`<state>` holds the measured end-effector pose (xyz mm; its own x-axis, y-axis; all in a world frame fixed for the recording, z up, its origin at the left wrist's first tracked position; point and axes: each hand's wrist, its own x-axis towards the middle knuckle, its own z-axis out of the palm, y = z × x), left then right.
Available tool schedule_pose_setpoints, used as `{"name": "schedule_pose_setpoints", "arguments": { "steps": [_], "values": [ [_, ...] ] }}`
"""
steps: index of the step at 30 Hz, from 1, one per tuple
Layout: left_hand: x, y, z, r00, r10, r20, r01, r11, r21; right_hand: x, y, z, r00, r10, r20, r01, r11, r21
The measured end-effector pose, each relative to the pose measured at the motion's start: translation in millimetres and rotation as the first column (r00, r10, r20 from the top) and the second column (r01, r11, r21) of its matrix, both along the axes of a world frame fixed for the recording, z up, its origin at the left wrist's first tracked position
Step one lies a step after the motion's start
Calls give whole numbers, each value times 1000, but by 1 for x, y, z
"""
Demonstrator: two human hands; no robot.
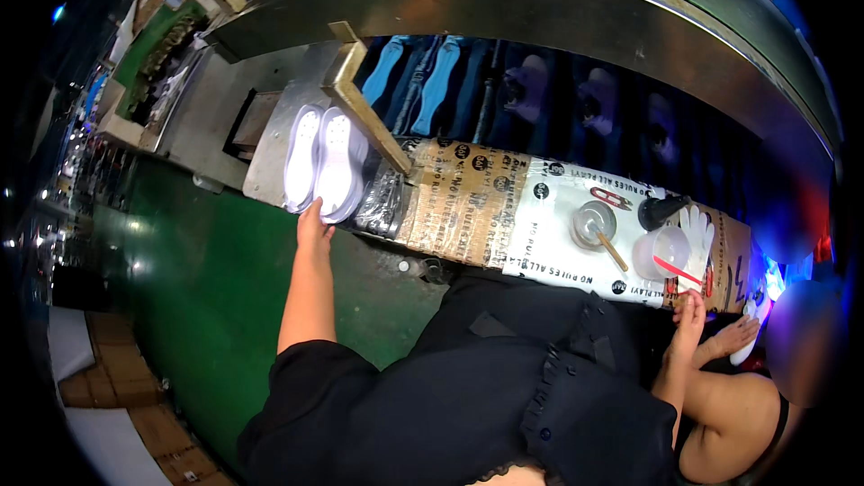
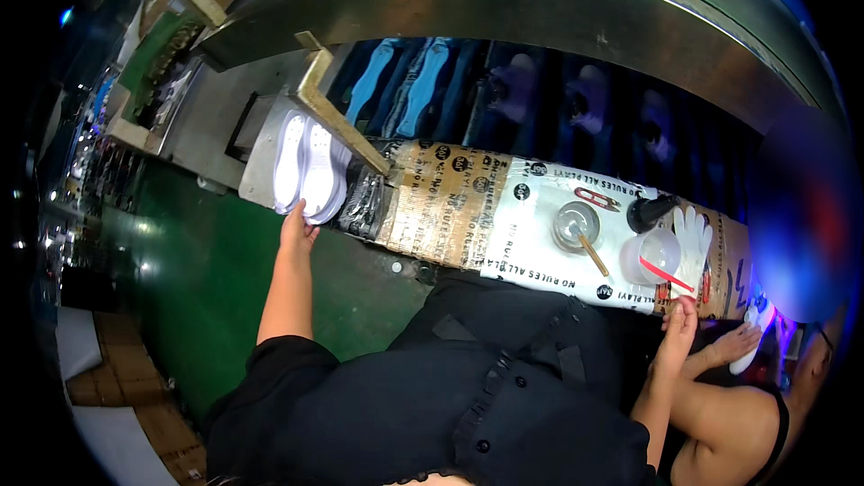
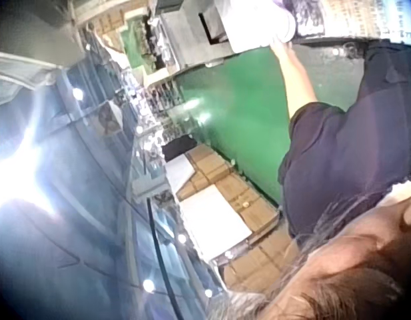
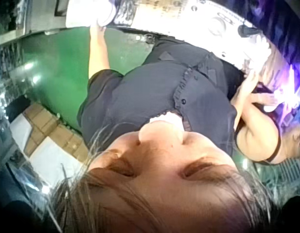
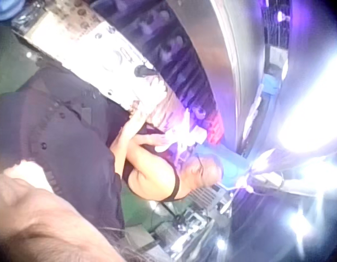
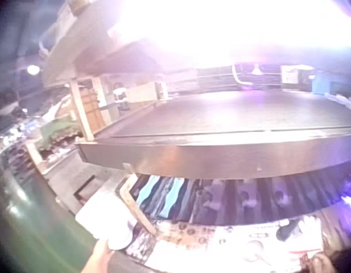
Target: The person applies adhesive to the edges and surfaces of white insoles using a brush, picking them up one by one from a stack and placing them onto a workspace next to a small container of glue.
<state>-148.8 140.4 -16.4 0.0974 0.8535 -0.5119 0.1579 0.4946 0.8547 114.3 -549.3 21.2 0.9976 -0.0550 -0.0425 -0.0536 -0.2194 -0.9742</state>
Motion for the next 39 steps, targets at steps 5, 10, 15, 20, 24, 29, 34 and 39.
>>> {"name": "schedule_pose_setpoints", "arguments": {
  "steps": [5,10,15,20,24,29,34,39],
  "values": [
    [6,39,-34,976,-63,208,101,979,-178,-48,37,3,943,290,-165,-319,929,-186],
    [-34,25,-27,918,-222,328,255,965,-61,-39,95,21,891,429,-147,-429,903,36],
    [-95,-33,-10,817,-466,341,528,841,-115,-16,120,26,857,500,-123,-506,862,-22],
    [-100,-86,-6,760,-524,384,608,783,-134,12,152,20,879,477,-3,-477,878,-46],
    [-55,-110,5,691,-630,353,693,717,-77,30,180,24,878,470,91,-439,866,-240],
    [-23,-145,8,691,-691,211,720,685,-114,39,178,39,868,497,-9,-450,778,-438],
    [1,-148,16,665,-715,217,746,653,-132,27,165,51,914,397,89,-388,916,-103],
    [38,-125,25,684,-719,124,729,673,-123,23,167,51,938,332,99,-339,938,67]
  ]
}}
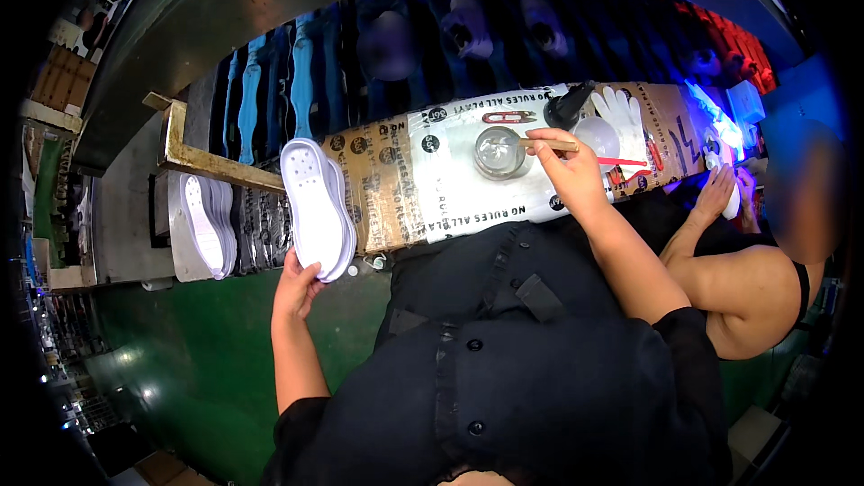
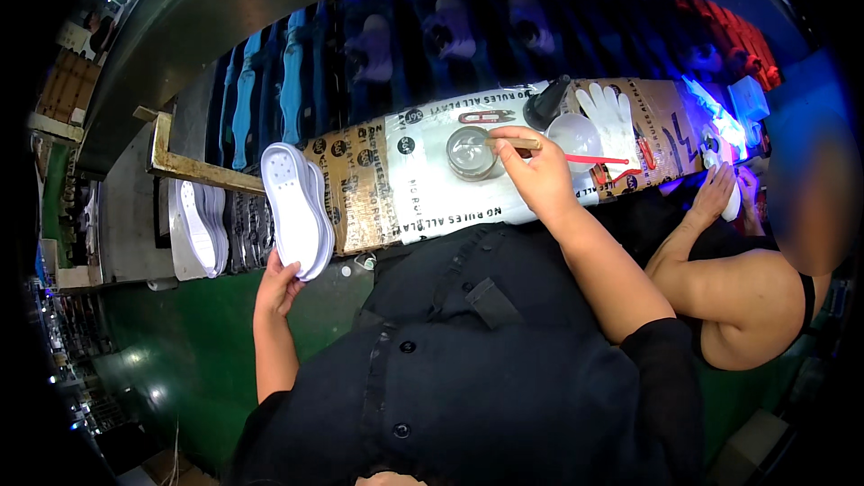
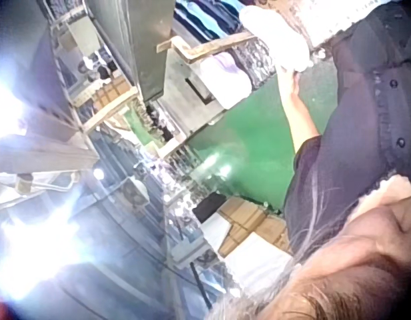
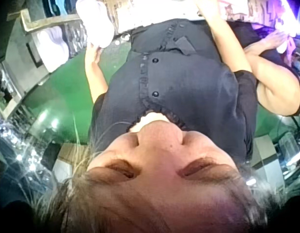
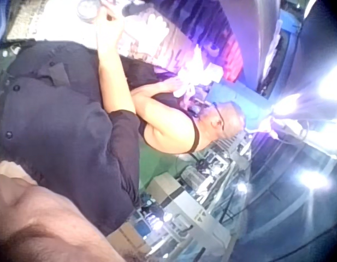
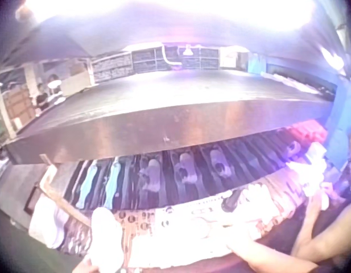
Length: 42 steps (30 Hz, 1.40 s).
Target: The person applies adhesive to the edges and surfaces of white insoles using a brush, picking them up one by one from a stack and placing them onto a workspace next to a small container of glue.
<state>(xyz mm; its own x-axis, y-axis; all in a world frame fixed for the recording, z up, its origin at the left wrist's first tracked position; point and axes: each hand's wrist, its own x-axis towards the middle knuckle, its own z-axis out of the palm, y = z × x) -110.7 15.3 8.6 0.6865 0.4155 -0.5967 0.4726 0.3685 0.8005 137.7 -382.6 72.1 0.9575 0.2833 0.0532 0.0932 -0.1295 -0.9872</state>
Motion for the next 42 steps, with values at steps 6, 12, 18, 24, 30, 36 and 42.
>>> {"name": "schedule_pose_setpoints", "arguments": {
  "steps": [6,12,18,24,30,36,42],
  "values": [
    [30,10,-7,976,-64,-209,212,44,976,2,-5,-11,999,4,-40,-6,998,-60],
    [53,-7,8,931,-48,-362,365,72,928,-4,-5,9,996,-83,12,80,983,164],
    [59,-18,22,937,54,-345,330,192,925,-3,-4,-14,999,-18,28,21,994,-104],
    [55,-7,2,959,-160,-236,244,34,969,-2,-11,-8,992,-37,-119,36,999,-14],
    [74,-33,5,971,-184,-151,156,14,988,-1,-19,-5,993,-70,-98,84,985,148],
    [75,-37,15,951,-118,-287,279,-80,957,-4,-17,5,992,-35,-125,50,992,114],
    [75,-33,15,963,-129,-236,240,19,971,-4,-11,-27,992,-13,123,24,996,-83]
  ]
}}
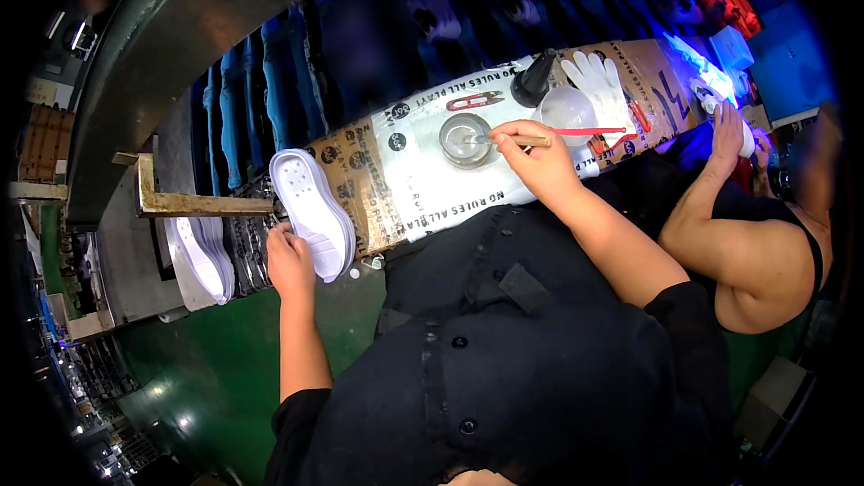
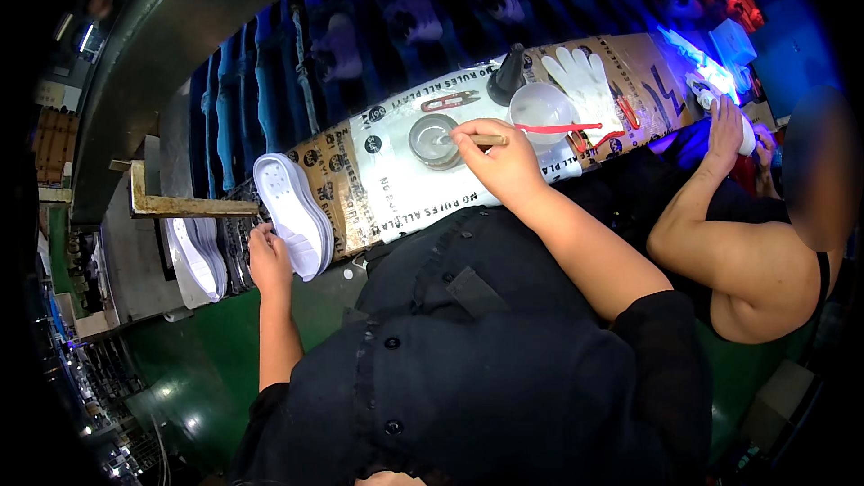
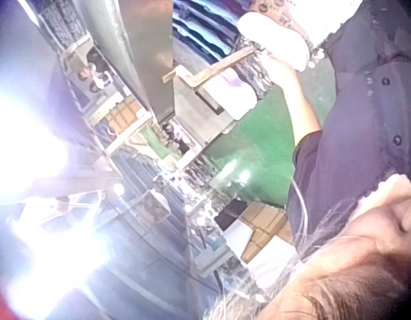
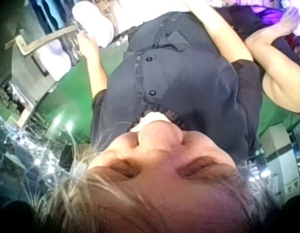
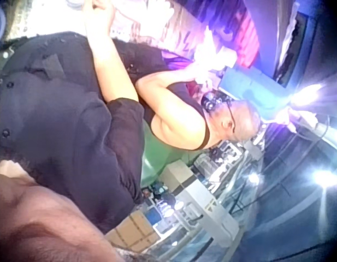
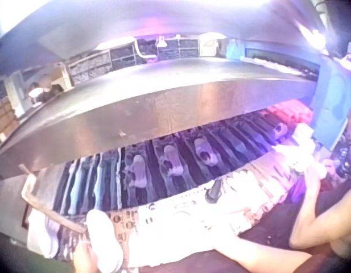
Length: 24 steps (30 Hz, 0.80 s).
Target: The person applies adhesive to the edges and surfaces of white insoles using a brush, picking them up one by one from a stack and placing them onto a workspace next to a small container of glue.
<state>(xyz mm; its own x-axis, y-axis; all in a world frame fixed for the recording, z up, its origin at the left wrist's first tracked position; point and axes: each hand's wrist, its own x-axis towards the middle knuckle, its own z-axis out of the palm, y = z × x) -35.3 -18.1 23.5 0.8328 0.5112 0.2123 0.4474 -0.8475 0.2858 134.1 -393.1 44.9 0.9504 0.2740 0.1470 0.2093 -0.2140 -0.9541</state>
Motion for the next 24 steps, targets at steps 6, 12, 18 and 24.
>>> {"name": "schedule_pose_setpoints", "arguments": {
  "steps": [6,12,18,24],
  "values": [
    [2,-32,6,992,-67,-111,77,993,92,2,-10,18,920,22,-391,103,950,296],
    [6,1,-5,999,-31,34,45,784,-619,-8,-13,33,839,81,-538,213,862,461],
    [-29,-4,60,971,-239,-21,9,125,-992,-11,-16,40,807,138,-574,228,823,519],
    [-74,-56,71,946,-315,-77,-192,-353,-916,-9,-17,34,835,167,-524,195,801,566]
  ]
}}
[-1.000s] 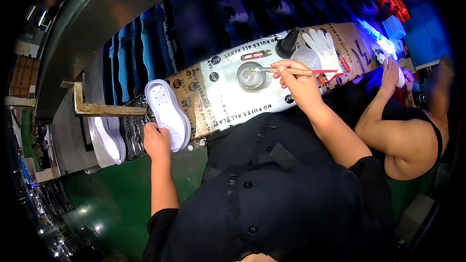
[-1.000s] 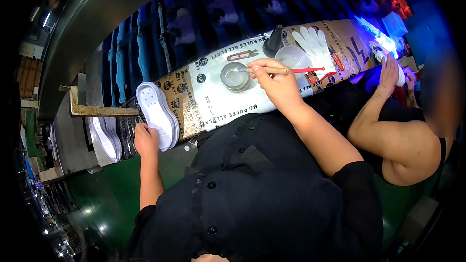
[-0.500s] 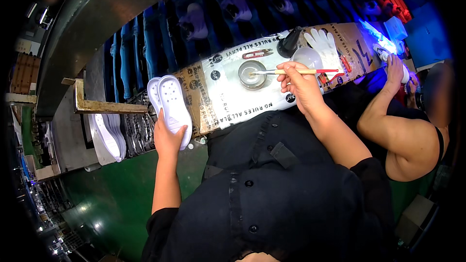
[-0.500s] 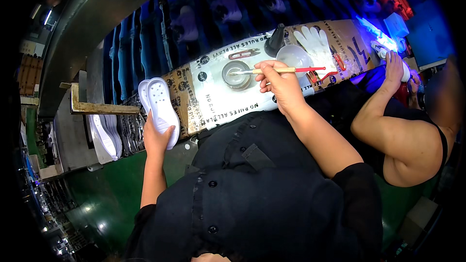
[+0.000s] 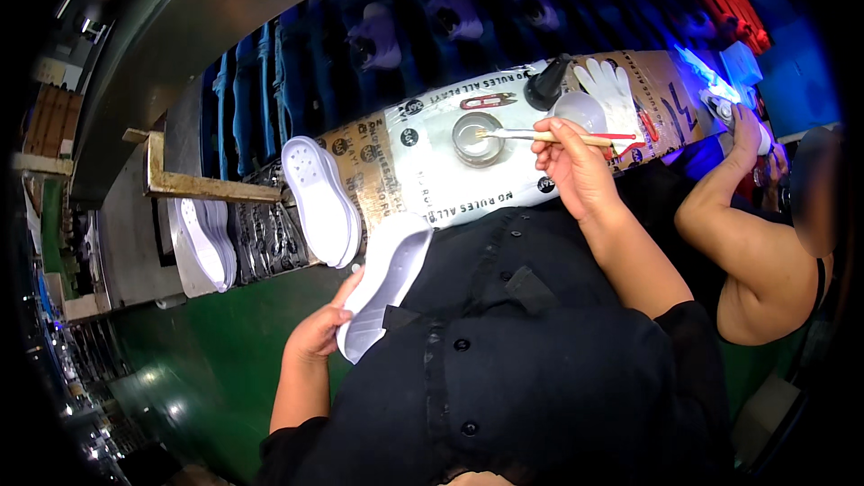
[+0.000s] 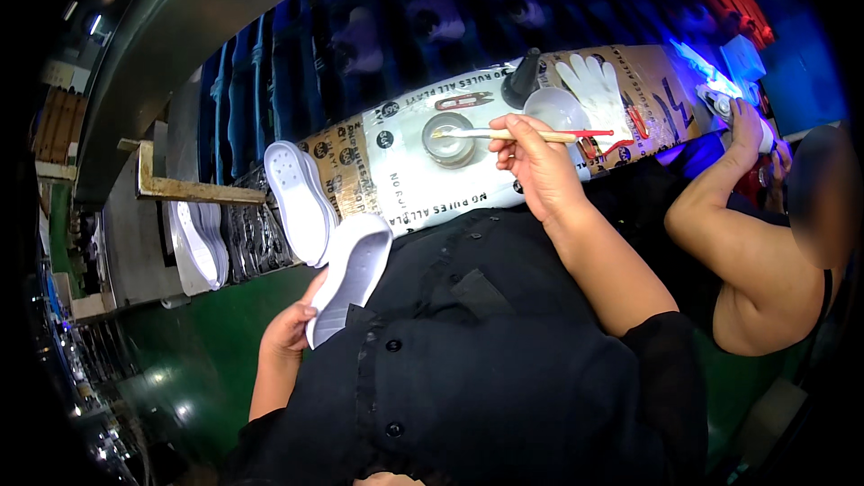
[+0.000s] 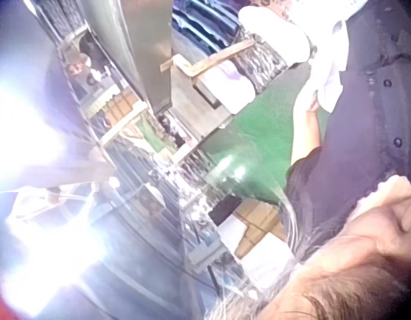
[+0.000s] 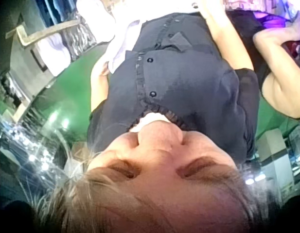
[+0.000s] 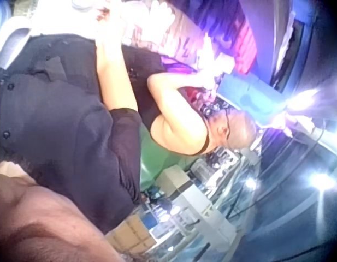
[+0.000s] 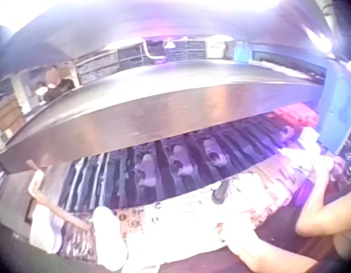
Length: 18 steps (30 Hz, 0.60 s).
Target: The person applies adhesive to the edges and surfaces of white insoles using a brush, picking them up one by one from a stack and placing them onto a workspace next to a small container of glue.
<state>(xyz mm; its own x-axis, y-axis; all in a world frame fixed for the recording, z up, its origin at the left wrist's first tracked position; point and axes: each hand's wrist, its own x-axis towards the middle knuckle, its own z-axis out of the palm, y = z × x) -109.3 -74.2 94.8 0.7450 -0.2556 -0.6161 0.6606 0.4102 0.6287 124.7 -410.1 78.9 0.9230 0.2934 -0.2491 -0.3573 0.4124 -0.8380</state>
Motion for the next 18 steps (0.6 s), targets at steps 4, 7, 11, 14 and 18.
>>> {"name": "schedule_pose_setpoints", "arguments": {
  "steps": [4,7,11,14,18],
  "values": [
    [25,-11,10,961,277,16,-277,960,-30,-4,1,12,983,-2,182,23,993,-115],
    [44,-11,-7,888,459,-39,-460,887,-39,-5,-2,17,963,-7,271,63,978,-199],
    [62,-7,-16,913,407,16,-382,870,-310,-9,-1,24,952,11,307,74,962,-263],
    [72,-7,-14,916,390,92,-356,897,-264,-6,-5,19,943,12,332,87,956,-281],
    [80,-13,-12,930,334,153,-342,939,29,-5,-9,19,950,-34,309,125,951,-282]
  ]
}}
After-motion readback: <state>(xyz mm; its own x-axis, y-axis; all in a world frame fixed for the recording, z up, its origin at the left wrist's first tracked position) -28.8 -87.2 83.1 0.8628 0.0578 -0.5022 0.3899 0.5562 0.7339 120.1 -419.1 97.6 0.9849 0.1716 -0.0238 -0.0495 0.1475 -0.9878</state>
